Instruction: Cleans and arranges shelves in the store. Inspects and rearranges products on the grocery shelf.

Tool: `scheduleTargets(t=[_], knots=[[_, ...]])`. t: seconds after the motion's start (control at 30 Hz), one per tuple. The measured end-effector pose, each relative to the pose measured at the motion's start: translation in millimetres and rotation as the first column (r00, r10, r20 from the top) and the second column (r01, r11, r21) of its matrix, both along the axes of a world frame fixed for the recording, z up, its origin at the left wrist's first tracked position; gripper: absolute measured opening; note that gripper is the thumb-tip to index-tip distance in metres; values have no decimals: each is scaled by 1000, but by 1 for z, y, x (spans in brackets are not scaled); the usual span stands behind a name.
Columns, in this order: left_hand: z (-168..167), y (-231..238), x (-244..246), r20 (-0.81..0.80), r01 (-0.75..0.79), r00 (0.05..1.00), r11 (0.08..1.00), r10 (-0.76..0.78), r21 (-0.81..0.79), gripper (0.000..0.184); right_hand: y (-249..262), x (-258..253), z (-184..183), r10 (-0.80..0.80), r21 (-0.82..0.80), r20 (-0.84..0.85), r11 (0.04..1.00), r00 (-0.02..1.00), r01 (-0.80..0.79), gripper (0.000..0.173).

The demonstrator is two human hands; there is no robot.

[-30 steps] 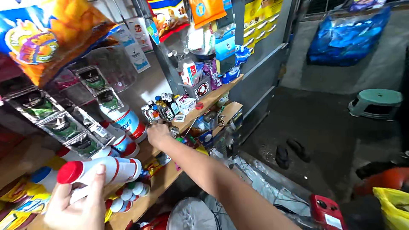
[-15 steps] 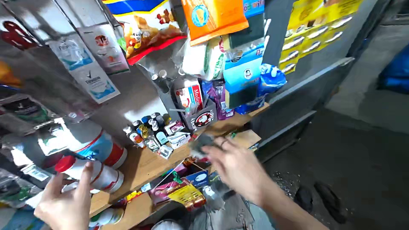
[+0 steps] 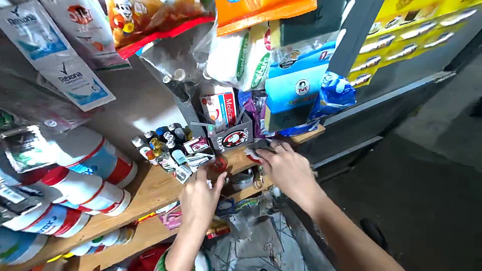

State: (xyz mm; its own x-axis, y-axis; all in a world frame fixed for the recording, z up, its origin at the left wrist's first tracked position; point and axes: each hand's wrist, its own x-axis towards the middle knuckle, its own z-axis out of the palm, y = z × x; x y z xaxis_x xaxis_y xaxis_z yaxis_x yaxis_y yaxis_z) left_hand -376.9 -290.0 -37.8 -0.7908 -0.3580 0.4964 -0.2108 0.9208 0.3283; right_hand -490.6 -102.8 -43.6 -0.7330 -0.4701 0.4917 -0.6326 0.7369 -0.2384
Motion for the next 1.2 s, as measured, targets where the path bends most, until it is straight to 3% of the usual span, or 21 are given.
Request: scheduleTargets(t=[0.1, 0.2, 0.3, 0.4, 0.63, 0.8, 0.9, 1.07, 1.2], knots=[[3, 6, -10, 124, -15, 992, 1000, 13, 14, 51, 6, -4, 2, -41, 28, 33, 999, 999, 40, 21], [5, 6, -14, 164, -22, 986, 1000, 20, 14, 44, -21, 6, 12, -17, 62, 127, 998, 992, 9, 23], [4, 6, -15, 127, -22, 992, 999, 16, 49, 39, -53, 17, 18, 108, 102, 158, 987, 982, -125, 23], [-2, 4, -11, 37, 5, 999, 999, -7, 42, 39, -53, 15, 24, 154, 123, 207, 976, 966, -181, 25], [2, -16, 36, -140, 139, 983, 983, -122, 124, 33, -28, 7, 23, -7, 100, 164, 995, 986, -9, 23], [7, -44, 71, -240, 136, 968, 958, -74, 254, 38, -86, 43, 29, 53, 131, 185, 988, 981, -78, 21], [8, -57, 83, -285, 163, 955, 944, -79, 286, 39, -86, 43, 37, 44, 195, 269, 976, 962, -99, 25], [-2, -102, 129, -332, 163, 942, 926, -44, 341, 39, -44, 22, 39, -144, 198, 307, 976, 941, 84, 23], [-9, -118, 147, -331, 139, 944, 909, -1, 392, 39, -70, 44, 42, -197, 211, 301, 968, 933, 136, 22]])
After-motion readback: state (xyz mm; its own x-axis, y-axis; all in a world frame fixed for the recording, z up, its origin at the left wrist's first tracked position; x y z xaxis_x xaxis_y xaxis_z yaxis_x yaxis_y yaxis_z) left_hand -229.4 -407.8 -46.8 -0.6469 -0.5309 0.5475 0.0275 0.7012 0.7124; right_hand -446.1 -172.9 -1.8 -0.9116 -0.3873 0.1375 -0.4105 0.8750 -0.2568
